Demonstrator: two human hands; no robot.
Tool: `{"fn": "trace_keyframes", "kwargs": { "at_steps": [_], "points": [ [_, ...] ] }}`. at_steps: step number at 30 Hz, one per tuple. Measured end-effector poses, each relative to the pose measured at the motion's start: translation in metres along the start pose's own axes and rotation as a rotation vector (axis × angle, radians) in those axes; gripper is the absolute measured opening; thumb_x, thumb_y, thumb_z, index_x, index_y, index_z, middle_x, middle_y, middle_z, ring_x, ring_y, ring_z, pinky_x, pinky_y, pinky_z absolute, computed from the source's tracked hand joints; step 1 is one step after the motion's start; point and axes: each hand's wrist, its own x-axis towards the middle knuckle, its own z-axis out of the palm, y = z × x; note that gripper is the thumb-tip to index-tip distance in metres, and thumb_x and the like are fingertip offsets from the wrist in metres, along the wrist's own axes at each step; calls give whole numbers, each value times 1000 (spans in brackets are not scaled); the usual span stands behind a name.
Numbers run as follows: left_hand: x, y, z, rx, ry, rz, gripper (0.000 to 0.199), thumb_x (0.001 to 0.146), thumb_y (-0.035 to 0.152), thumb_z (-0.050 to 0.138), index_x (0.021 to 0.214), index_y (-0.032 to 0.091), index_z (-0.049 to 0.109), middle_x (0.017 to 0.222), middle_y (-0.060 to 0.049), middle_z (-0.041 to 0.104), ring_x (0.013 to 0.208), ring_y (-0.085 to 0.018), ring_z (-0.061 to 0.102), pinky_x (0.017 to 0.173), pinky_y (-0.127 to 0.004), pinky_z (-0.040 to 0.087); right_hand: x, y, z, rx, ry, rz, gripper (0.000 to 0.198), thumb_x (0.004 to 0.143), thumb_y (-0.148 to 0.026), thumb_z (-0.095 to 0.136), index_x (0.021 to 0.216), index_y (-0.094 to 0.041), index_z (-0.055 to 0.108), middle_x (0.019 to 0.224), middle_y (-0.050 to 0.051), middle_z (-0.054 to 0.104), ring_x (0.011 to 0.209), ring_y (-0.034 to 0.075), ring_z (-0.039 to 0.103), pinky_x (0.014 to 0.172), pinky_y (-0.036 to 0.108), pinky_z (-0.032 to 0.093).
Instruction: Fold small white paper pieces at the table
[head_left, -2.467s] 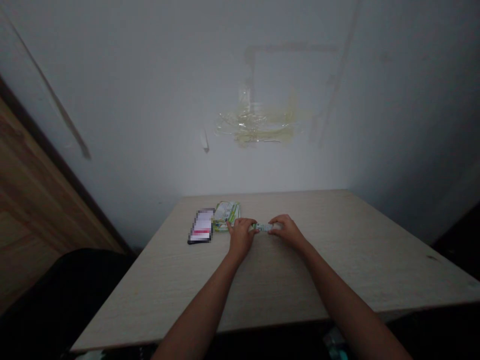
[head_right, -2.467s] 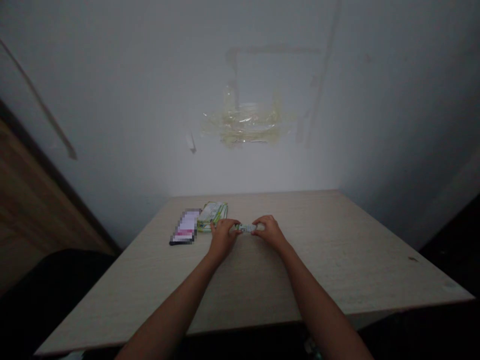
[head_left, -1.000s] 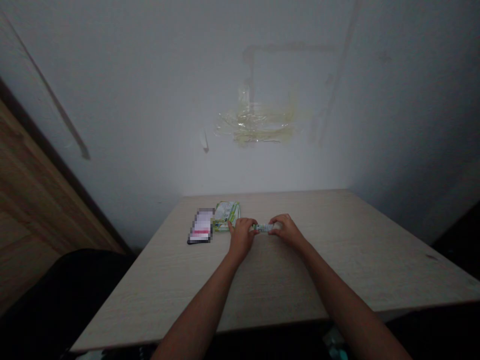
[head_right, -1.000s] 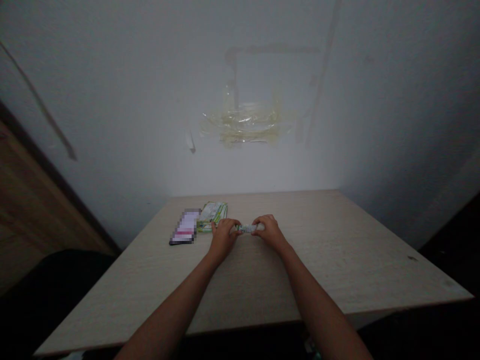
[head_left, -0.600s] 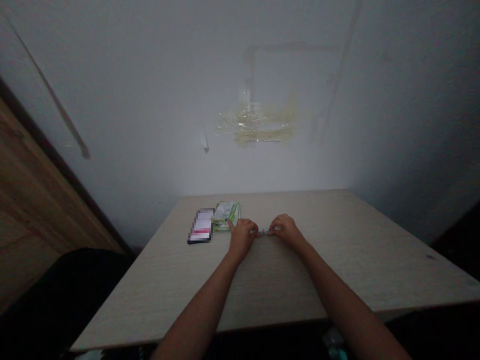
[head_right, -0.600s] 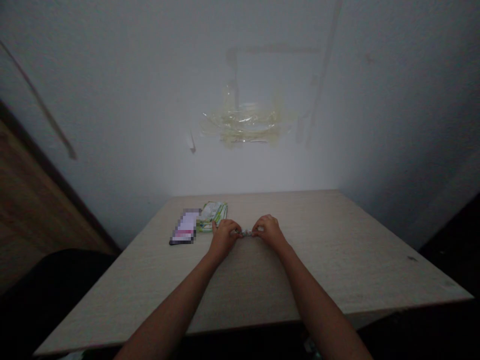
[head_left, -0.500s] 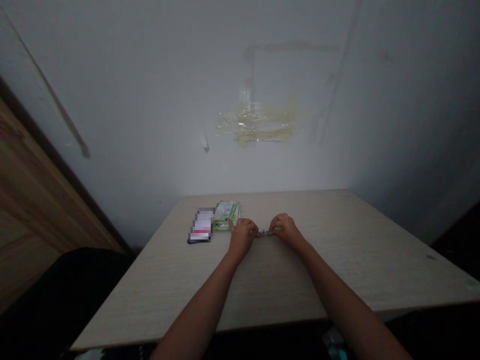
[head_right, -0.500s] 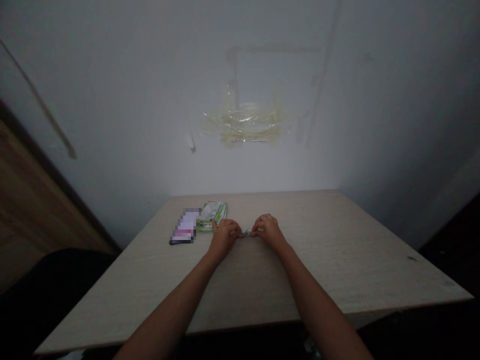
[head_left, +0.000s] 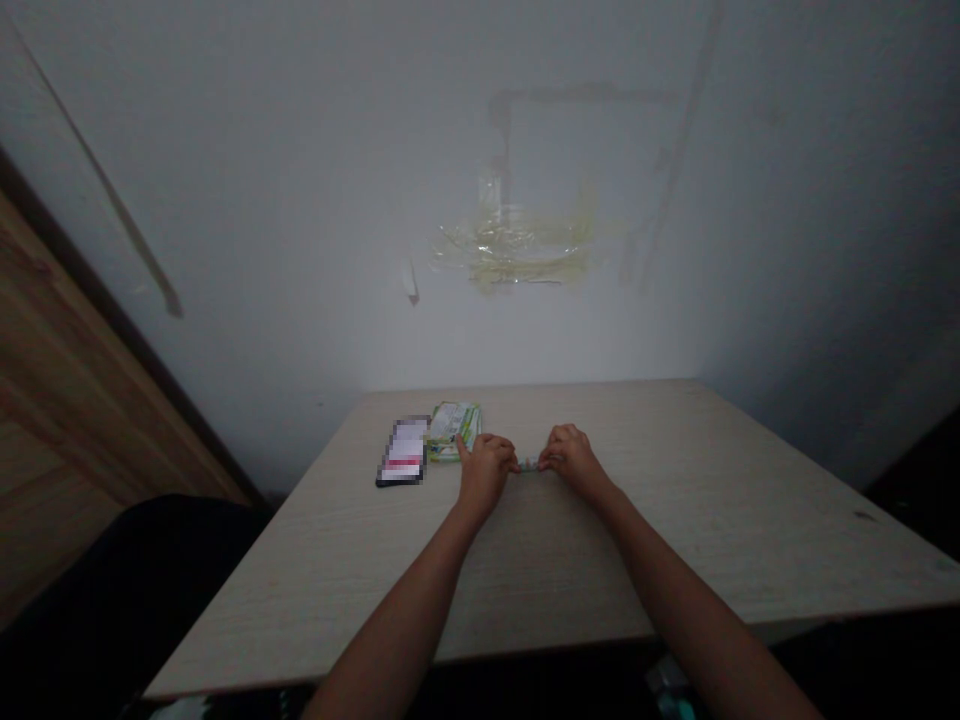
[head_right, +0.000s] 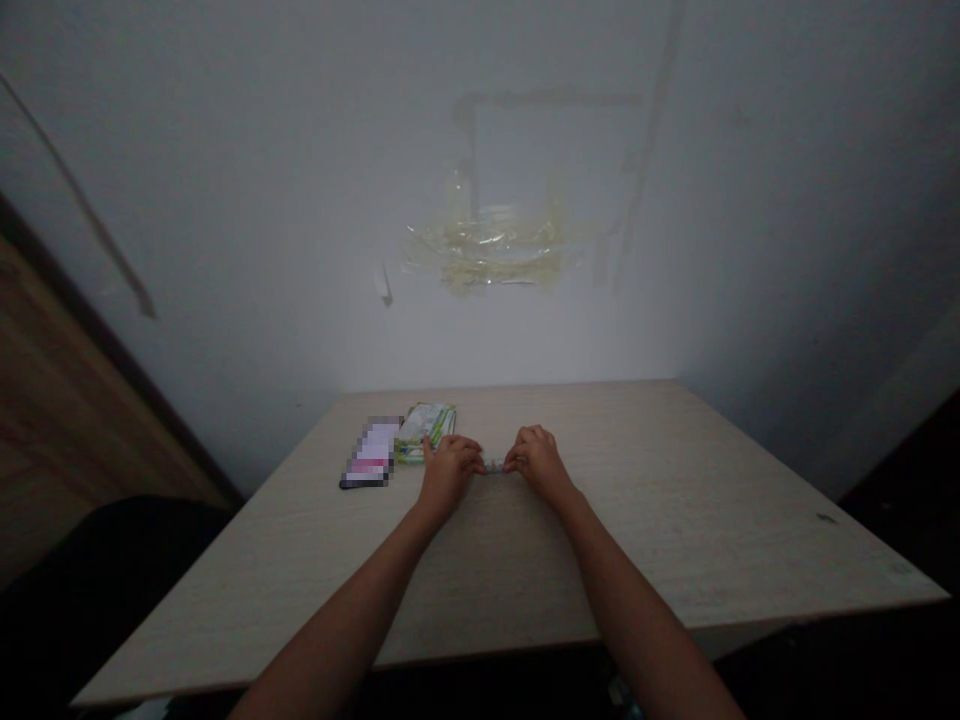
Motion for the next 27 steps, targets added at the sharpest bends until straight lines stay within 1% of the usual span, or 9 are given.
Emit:
{"fn": "trace_keyframes", "kwargs": {
  "at_steps": [4,7,11,15,19,22,24,26,27],
  "points": [
    [0,-3,3,-23,0,9,16,85,24,62,75,29,73,107,0,71,114,-24,51,111,-68,-2,0,-1,0,7,9,24,2,74,-26,78,75,-27,76,86,5,61,95,23,50,88,38,36],
    [0,-5,4,-44,29,-9,16,85,25,62,75,28,74,106,-1,70,113,-24,53,112,-67,1,0,-1,0,24,24,35,3,75,-26,77,78,-27,77,89,5,63,96,24,51,89,38,37],
    [-1,-6,4,-61,73,-36,12,84,29,64,81,30,76,112,-3,68,115,-24,54,114,-65,6,0,0,-2,11,38,50,5,72,-27,79,76,-26,77,89,6,63,96,24,52,88,38,38],
    [0,-6,6,-60,29,-92,12,83,34,66,85,28,76,110,-5,70,112,-25,56,114,-65,7,-1,-1,-1,14,26,67,5,71,-24,78,75,-27,76,92,5,66,97,23,54,91,39,37],
    [-1,-6,8,-61,11,-114,13,83,35,65,85,26,74,106,-4,71,112,-24,57,114,-64,5,-1,-2,-1,113,-2,76,5,74,-30,75,76,-26,75,88,3,70,93,21,59,92,35,39],
    [-2,-4,7,-79,23,-108,12,83,36,64,87,27,71,105,-3,71,112,-23,57,114,-63,5,-1,-4,-3,183,52,112,13,78,-35,72,82,-22,73,89,4,72,91,20,62,89,33,42],
    [-3,-3,6,-95,27,-111,14,84,35,63,95,28,69,106,-2,72,111,-22,58,115,-62,6,-2,-6,-3,183,83,143,17,80,-34,69,91,-21,72,92,4,72,92,21,63,90,34,42],
    [-3,-2,6,-101,37,-119,21,86,34,61,106,29,66,105,-2,72,112,-22,58,115,-61,6,-3,-8,-2,145,88,156,22,82,-32,66,99,-21,72,95,5,73,95,22,63,92,36,41],
    [-3,-1,7,-97,38,-122,22,87,33,60,108,29,66,105,-2,72,113,-22,57,115,-61,5,-3,-9,-1,116,83,156,23,83,-32,65,102,-21,72,96,6,73,96,22,63,93,36,40]
  ]
}}
